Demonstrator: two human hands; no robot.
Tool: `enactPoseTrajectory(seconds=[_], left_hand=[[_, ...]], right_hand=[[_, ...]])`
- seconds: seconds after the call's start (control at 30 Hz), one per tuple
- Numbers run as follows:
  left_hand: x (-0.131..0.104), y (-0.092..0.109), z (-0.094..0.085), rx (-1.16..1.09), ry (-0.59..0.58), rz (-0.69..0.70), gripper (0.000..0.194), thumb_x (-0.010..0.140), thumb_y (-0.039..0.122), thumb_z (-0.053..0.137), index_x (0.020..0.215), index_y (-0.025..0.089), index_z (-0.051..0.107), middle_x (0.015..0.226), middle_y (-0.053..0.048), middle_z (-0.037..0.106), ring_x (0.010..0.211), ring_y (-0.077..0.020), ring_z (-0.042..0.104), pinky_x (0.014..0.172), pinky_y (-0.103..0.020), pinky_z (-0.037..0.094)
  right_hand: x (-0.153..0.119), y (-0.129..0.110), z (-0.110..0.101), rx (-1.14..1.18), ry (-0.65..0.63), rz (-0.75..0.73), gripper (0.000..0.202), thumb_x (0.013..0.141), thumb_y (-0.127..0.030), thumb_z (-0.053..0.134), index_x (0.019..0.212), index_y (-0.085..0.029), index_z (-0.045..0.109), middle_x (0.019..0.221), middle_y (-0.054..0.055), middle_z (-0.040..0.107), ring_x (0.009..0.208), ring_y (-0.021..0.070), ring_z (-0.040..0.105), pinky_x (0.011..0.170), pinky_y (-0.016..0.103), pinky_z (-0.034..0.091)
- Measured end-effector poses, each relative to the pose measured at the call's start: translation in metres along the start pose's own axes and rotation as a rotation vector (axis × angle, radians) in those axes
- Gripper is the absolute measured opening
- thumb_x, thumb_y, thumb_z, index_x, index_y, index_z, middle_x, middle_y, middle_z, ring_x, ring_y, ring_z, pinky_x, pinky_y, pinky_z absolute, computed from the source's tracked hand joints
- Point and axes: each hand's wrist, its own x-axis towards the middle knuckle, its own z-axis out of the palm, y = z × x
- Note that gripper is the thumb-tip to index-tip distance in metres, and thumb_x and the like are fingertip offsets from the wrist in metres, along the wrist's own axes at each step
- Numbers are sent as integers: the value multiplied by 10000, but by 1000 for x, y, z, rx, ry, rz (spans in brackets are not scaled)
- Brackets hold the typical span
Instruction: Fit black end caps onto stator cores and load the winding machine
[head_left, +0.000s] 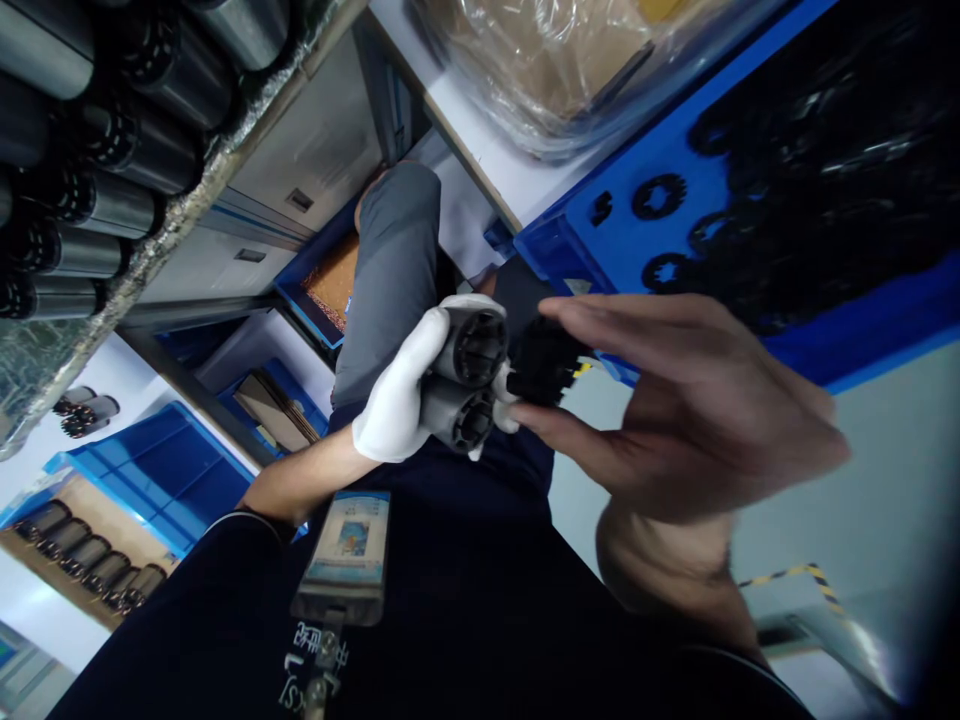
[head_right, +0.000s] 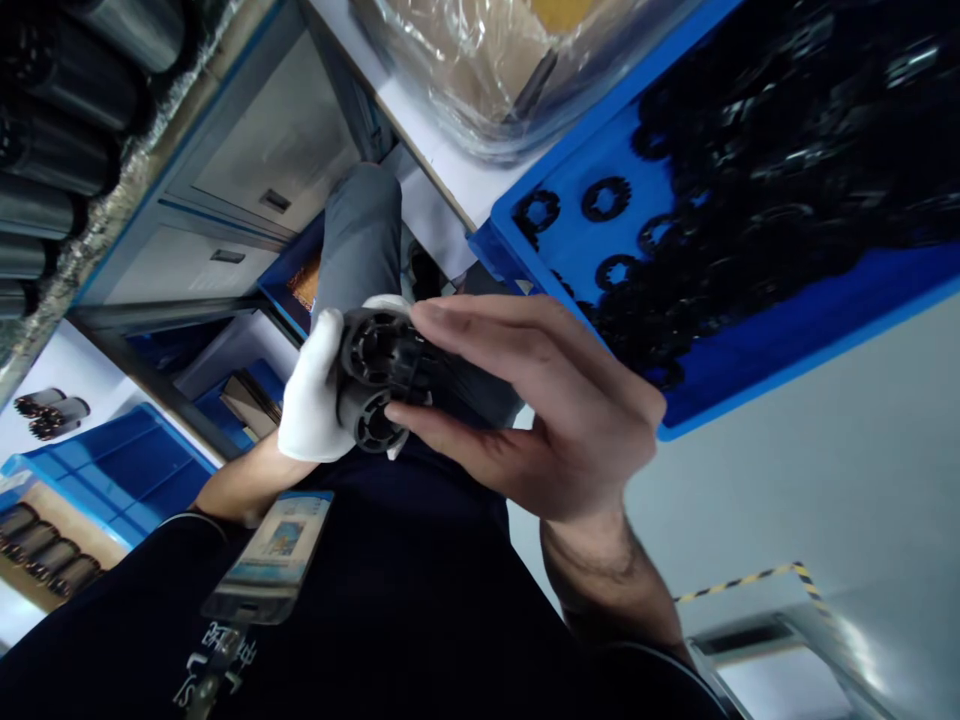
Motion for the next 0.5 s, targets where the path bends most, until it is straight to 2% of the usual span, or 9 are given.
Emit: enactPoseTrajectory(seconds=[0.1,0.2,0.33,0.5], left_hand=[[-1,0,1,58,-28,88,454,1118,636,589,1256,248,778,1410,-78,727,1492,-342,626,1395,-492,446],[0,-2,-3,142,-59,142,476,1124,657,577,1282,250,764,1476,-68,701,1527,-334,594,1439,-471,376],[5,-1,-12,303,-102,183,491,1068,719,657,1288,287,741,1392,-61,735,1512,-331,609,1338,-469,502],[7,0,-18,351,-126,139,546,1029,753,696,1328,297,707,1225,-71,759,1363,-336,706,1107,-473,643]], right_hand=[[3,-9,-3,-102,-66,39,642,889,-254,1017,1491,-298,797,1308,16,851,1089,303,842,991,479,749],[3,-7,1,-77,-59,17,540,897,-289,1019,1399,-272,822,1244,33,865,1046,292,851,922,467,754],[1,-2,5,-42,-12,-4,522,866,-267,1040,1346,-257,833,1195,41,871,996,262,851,857,432,754],[-6,-7,11,-84,-28,127,556,824,-304,1069,1327,-337,834,1222,36,847,991,292,825,882,478,756]])
